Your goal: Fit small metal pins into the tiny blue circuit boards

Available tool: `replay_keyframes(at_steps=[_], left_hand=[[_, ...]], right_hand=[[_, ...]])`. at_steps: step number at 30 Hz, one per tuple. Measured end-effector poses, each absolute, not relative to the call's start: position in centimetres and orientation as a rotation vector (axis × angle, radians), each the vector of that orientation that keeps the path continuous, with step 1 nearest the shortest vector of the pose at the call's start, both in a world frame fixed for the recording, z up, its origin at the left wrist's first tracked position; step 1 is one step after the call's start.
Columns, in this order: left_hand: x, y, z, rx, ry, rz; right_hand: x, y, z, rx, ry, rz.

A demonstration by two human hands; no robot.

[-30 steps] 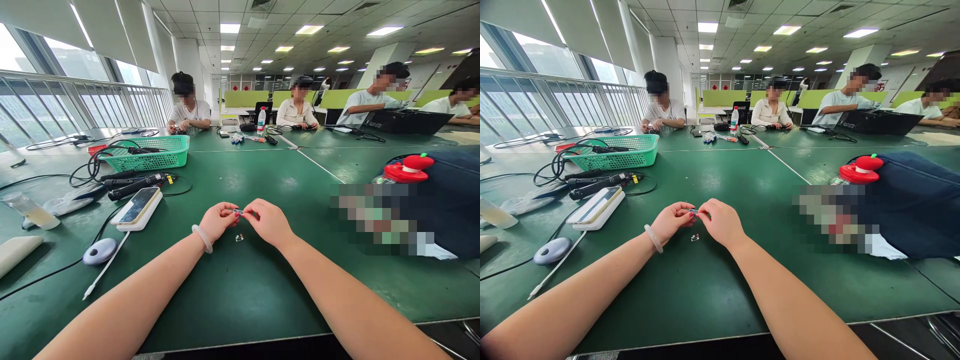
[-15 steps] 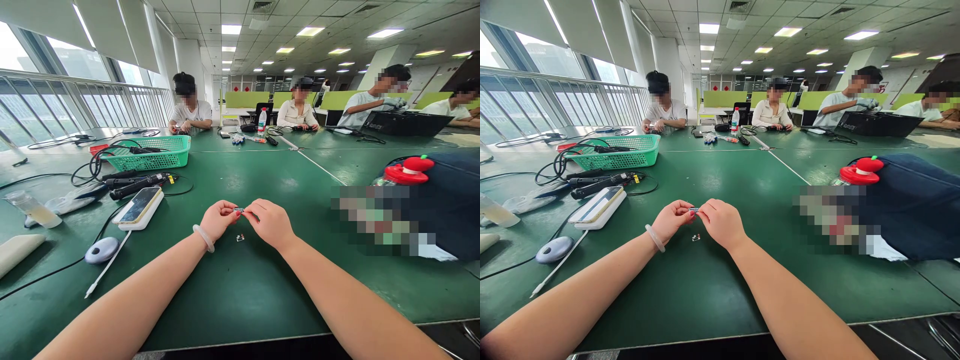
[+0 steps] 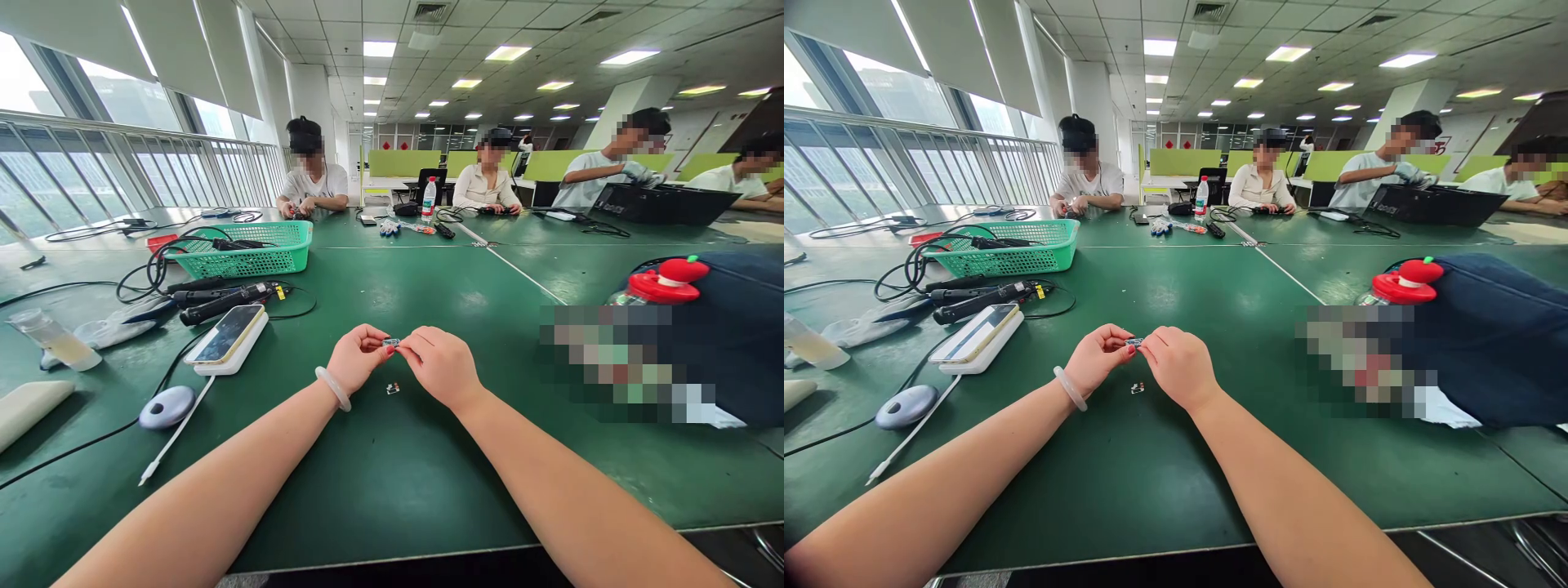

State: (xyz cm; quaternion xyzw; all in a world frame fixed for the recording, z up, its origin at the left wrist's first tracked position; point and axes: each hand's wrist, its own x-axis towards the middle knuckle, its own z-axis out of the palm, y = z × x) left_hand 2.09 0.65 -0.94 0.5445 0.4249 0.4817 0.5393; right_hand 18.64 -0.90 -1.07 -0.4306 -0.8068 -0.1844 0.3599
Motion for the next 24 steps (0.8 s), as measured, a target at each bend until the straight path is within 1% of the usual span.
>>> replay_keyframes(at_steps=[4,7,12,16,18,24], left_hand=[[2.0,0.7,-1.0,1.192,0.964,1.119],[1.8,0.8,-1.1,1.106,0.969,1.098],[1.6,1.2,-1.2,1.064,1.029,1.11],[1.4,1.5,-1.3,1.039,1.081,1.117],[1.4,1.6,-1.3,1.037,1.095,1.116],[1.5,1.6,-1.5,1.05,1.089,1.098]], right_hand=[[18.7,-1.0,-1.1,-1.088,-2.079,-0.445],[18.6,-1.0,-1.1,-1.1,-2.055,-0.341],[18.7,-1.0,-0.7,-1.268,-1.95,0.044],[18.6,-0.8,-1.0,-1.285,-2.217,0.423],[18.4,-0.7,-1.4,-1.26,-2.355,0.533],[18.1,-0.4,-2.1,-1.295,-2.428,0.542]])
